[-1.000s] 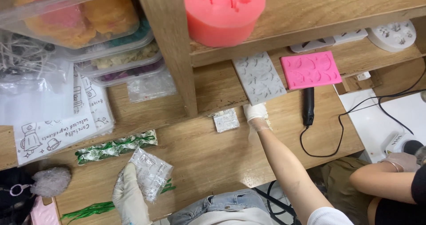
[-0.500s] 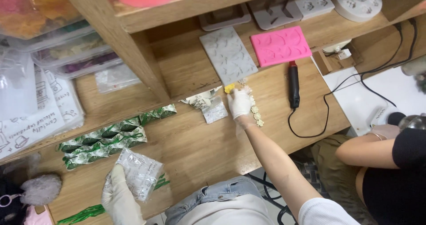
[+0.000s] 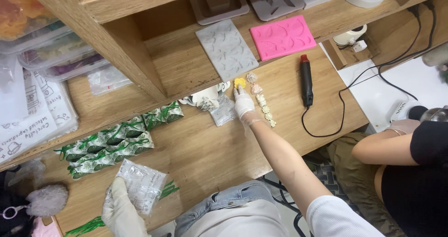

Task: The person wraps small rectangular items in green patterned paper, folding the paper around each item and tying it with green ribbon, then places the finished wrapped item on a stack of completed ones on the workbench. They also open a small plastic bag and handle its contents between wrapping cycles.

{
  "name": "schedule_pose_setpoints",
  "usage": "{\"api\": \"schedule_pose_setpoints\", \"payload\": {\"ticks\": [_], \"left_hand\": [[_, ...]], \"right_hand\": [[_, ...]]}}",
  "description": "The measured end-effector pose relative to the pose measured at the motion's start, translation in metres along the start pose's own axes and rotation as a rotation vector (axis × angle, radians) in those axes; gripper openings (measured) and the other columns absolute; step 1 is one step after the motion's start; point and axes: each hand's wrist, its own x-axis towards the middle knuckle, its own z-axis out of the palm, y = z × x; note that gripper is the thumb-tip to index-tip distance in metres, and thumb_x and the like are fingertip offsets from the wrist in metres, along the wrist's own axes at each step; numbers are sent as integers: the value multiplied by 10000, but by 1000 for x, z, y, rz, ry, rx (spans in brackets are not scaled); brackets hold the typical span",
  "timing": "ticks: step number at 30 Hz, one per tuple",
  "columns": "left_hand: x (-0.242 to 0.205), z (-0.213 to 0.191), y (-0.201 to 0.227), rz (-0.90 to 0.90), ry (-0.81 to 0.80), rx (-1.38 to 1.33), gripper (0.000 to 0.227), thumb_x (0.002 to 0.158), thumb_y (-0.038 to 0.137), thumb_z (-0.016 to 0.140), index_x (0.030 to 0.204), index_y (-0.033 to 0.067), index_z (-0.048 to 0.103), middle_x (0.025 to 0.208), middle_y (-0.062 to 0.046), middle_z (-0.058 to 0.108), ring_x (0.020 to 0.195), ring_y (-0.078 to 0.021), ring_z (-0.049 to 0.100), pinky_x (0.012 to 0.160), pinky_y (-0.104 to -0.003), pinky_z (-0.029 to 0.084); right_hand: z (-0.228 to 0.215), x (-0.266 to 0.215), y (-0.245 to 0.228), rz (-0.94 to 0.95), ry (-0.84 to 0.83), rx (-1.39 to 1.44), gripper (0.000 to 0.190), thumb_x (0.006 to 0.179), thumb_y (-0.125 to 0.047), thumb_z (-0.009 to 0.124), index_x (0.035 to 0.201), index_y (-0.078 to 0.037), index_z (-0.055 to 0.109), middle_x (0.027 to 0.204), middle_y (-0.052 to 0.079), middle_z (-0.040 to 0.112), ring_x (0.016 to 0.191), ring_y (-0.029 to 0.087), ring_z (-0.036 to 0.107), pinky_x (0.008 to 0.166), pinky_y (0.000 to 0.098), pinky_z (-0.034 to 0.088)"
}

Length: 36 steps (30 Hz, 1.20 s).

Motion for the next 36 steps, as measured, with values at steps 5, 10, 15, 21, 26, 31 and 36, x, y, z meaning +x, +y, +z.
{"api": "schedule_pose_setpoints", "payload": {"ticks": [5,10,15,21,26,31,36], "left_hand": [[4,1,-6,45,-58,3,168,1011,247,738,1021,80,757,966,-20,757,743,-78,690,622,-246,561],[-4,-12,-14,84,-87,-6,175,1031,242,735,1031,71,769,978,-20,755,759,-65,677,644,-229,546],[-22,-22,-13,78,-94,-47,172,1028,227,726,1004,60,763,969,-2,755,763,-50,674,653,-215,542],[-40,-20,-6,-109,-48,-69,191,990,280,718,959,98,766,851,11,734,615,-82,623,514,-255,490],[-38,-6,-24,-80,-114,-55,204,993,290,721,969,92,762,836,22,729,618,-47,623,524,-222,488],[-35,18,-42,-84,-204,24,239,1031,308,703,1059,85,783,859,13,720,597,-39,494,496,-214,362],[-37,48,-46,-107,-344,-123,261,973,288,673,1060,62,768,956,-11,784,778,-79,708,666,-228,570]], "right_hand": [[-46,17,-20,119,-177,52,664,890,-161,646,1512,-46,446,1628,205,320,1370,382,457,1121,415,401],[-47,22,-11,103,-260,19,686,922,-229,656,1545,-54,429,1663,207,279,1391,387,460,1135,424,405],[-85,8,-25,131,-309,20,773,902,-322,702,1554,-69,373,1658,247,166,1428,398,386,1160,411,351],[-75,2,-36,8,-73,122,689,896,-334,728,1490,-78,490,1648,256,262,1443,392,412,1169,392,375],[-113,-30,-69,-30,-73,187,683,882,-310,739,1482,-93,495,1614,286,271,1406,411,432,1130,401,412],[-161,-80,-106,-151,-76,265,672,865,-249,722,1490,-148,498,1623,273,274,1389,426,435,1103,420,427],[-209,-138,-147,-252,-114,510,627,908,-270,718,1484,-149,504,1543,213,483,1399,353,475,1117,395,422]]}}
